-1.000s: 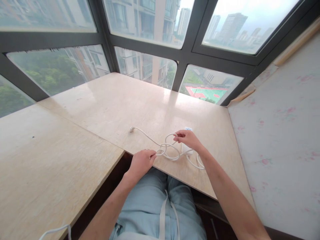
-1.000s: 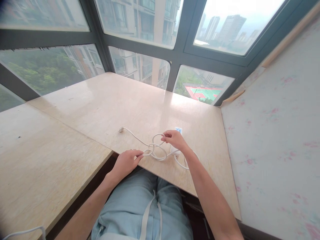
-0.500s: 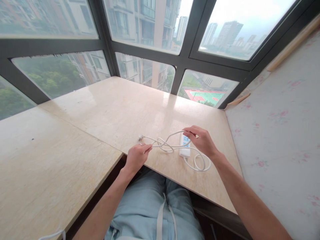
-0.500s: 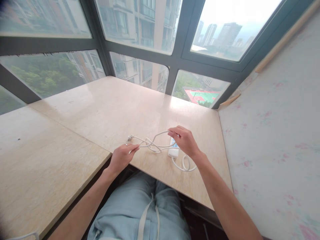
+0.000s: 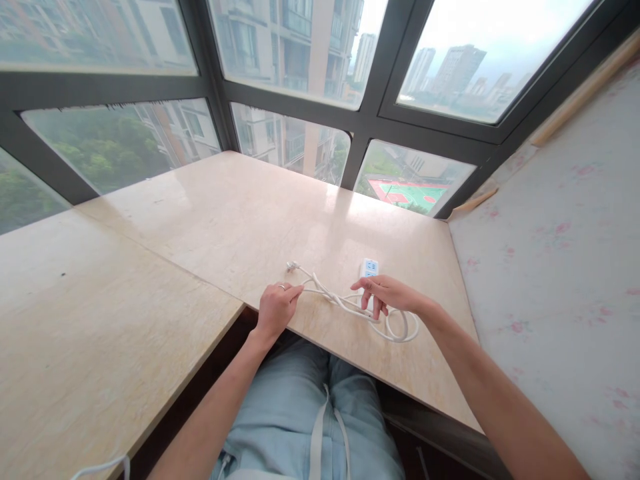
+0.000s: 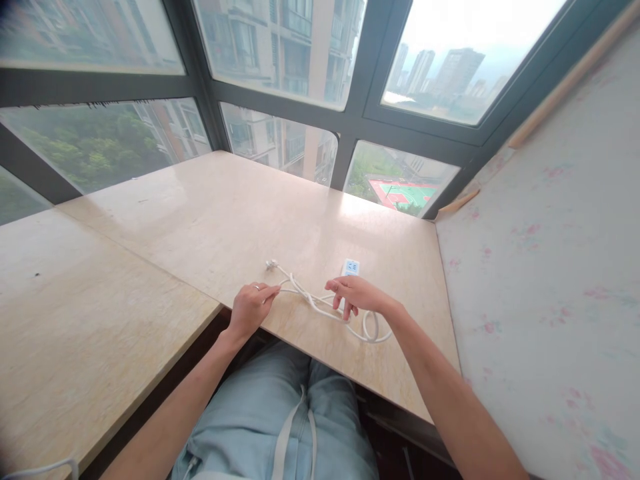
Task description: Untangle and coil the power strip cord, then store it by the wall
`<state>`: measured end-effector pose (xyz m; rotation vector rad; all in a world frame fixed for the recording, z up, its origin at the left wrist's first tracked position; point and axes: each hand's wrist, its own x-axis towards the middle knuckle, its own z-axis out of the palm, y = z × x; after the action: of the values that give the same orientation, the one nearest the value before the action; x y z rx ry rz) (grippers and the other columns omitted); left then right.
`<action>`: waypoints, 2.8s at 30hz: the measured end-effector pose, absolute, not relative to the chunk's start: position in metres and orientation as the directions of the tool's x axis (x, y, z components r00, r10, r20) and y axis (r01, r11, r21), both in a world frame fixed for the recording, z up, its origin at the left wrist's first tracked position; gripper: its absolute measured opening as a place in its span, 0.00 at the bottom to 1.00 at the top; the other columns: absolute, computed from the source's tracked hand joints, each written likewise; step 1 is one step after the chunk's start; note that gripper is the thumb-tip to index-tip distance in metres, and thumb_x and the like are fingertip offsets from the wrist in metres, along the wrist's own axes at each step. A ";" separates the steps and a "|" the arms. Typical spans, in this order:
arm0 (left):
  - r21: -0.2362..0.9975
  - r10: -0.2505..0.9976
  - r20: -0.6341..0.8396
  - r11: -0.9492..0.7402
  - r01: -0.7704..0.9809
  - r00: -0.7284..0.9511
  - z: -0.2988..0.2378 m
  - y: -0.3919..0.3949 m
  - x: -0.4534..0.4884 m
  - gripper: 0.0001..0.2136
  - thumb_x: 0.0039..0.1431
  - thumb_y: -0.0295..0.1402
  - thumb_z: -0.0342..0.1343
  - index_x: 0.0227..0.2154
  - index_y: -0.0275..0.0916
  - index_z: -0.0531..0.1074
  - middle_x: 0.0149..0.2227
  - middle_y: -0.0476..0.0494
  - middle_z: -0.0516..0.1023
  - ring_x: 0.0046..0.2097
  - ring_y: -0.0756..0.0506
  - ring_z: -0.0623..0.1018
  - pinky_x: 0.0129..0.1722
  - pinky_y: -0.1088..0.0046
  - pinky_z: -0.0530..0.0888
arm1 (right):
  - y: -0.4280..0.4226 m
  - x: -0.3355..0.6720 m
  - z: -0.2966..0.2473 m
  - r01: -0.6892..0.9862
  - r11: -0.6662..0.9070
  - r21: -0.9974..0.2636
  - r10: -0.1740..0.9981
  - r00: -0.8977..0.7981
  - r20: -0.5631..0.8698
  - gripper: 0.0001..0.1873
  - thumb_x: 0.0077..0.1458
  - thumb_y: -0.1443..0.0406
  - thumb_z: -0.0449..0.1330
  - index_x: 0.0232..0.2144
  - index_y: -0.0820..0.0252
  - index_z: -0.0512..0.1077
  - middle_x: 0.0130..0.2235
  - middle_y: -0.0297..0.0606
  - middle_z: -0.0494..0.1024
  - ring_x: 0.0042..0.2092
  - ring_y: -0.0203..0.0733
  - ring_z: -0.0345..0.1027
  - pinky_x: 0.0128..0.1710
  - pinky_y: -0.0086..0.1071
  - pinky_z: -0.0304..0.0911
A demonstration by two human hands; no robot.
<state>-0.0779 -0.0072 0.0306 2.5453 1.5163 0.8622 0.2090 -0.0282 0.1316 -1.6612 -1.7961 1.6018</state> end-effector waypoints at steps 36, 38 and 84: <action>0.790 0.990 0.115 -0.142 0.596 0.084 0.054 0.002 -0.072 0.09 0.55 0.36 0.58 0.32 0.38 0.80 0.31 0.44 0.83 0.32 0.45 0.80 0.34 0.70 0.74 | 0.006 0.114 0.091 0.871 0.478 -0.112 0.865 -0.489 -0.115 0.13 0.62 0.63 0.54 0.33 0.59 0.78 0.38 0.45 0.78 0.40 0.44 0.70 0.32 0.31 0.56; 0.788 0.989 0.138 -0.146 0.598 0.060 0.054 0.001 -0.072 0.09 0.56 0.36 0.58 0.32 0.38 0.80 0.31 0.44 0.83 0.32 0.45 0.80 0.35 0.71 0.74 | 0.003 0.118 0.095 0.862 0.496 -0.104 0.863 -0.502 -0.054 0.14 0.63 0.63 0.54 0.32 0.59 0.77 0.37 0.44 0.77 0.39 0.42 0.68 0.31 0.30 0.54; 0.946 0.993 0.121 -0.118 0.303 0.008 0.066 0.008 -0.034 0.09 0.59 0.36 0.54 0.30 0.37 0.75 0.31 0.44 0.80 0.34 0.46 0.78 0.35 0.71 0.74 | -0.072 0.166 0.099 0.416 0.453 -0.789 0.854 0.051 0.517 0.10 0.64 0.60 0.53 0.30 0.56 0.66 0.30 0.36 0.65 0.31 0.40 0.61 0.31 0.34 0.59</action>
<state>-0.0344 0.0080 0.0664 1.5229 1.3816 1.1458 0.1660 -0.0725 0.0992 -1.1462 -1.5644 0.4809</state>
